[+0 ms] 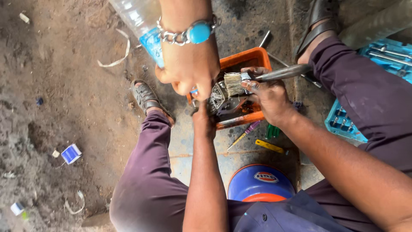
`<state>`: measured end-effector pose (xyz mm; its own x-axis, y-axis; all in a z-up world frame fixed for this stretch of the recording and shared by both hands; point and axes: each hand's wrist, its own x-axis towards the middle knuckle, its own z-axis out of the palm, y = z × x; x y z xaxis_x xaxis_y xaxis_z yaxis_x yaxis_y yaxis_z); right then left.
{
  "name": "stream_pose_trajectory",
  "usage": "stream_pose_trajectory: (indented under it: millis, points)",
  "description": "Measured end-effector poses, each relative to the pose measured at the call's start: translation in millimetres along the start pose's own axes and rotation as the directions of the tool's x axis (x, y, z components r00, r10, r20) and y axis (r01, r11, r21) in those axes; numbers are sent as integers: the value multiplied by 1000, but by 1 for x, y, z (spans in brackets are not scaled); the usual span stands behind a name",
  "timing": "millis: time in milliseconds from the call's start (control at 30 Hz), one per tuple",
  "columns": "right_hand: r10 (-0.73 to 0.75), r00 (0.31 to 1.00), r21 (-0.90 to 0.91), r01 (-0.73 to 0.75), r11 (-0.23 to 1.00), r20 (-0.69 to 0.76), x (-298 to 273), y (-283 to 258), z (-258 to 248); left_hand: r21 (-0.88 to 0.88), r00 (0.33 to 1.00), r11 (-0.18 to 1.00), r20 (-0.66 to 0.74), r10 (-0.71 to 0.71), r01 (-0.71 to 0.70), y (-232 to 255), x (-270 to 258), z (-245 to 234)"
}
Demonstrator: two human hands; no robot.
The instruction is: The person cleans a metal mechanical part by pouring liquid from a plastic bottle into an orange container and scrubbing the part with a brush. The person repeatedly wets and scrubs the part, then uses a screwdriver to clean inside a cylindrical opening.
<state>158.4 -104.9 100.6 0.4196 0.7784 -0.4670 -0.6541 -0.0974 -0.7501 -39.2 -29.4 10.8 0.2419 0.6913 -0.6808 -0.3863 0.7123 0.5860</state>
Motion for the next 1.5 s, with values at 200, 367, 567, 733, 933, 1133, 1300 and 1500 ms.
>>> stream_pose_trajectory:
  millis: [200, 367, 567, 733, 933, 1133, 1300, 1500]
  points:
    - [-514, 737, -419, 674, 608, 440, -28, -3, 25, -377, 974, 902, -9, -228, 208, -7, 2, 25]
    - [-486, 806, -573, 586, 573, 339, -45, -9, 40, -525, 994, 844, 79, -80, 110, -6, 1, 46]
    - [-525, 753, -630, 639, 441, 397, -61, -11, 45, -527, 998, 850, 55, 7, 23, -12, 12, 47]
    - [-414, 875, -769, 441, 463, 253, -77, -12, 44, -577, 996, 815, 39, 84, -46, -10, 20, 49]
    - [-513, 808, -785, 507, 357, 288, -74, -13, 51, -602, 987, 798, 129, 93, 3, -9, 14, 59]
    - [-547, 720, -695, 648, 310, 427, -62, -14, 51, -522, 973, 829, -5, 232, -200, -7, 10, 72]
    - [-584, 752, -769, 556, 315, 305, -67, 2, 48, -398, 924, 839, -241, 296, -372, -8, 14, 76]
    - [-632, 619, -770, 636, 54, 467, -65, 10, 64, -511, 914, 771, -78, 397, -379, -8, 26, 66]
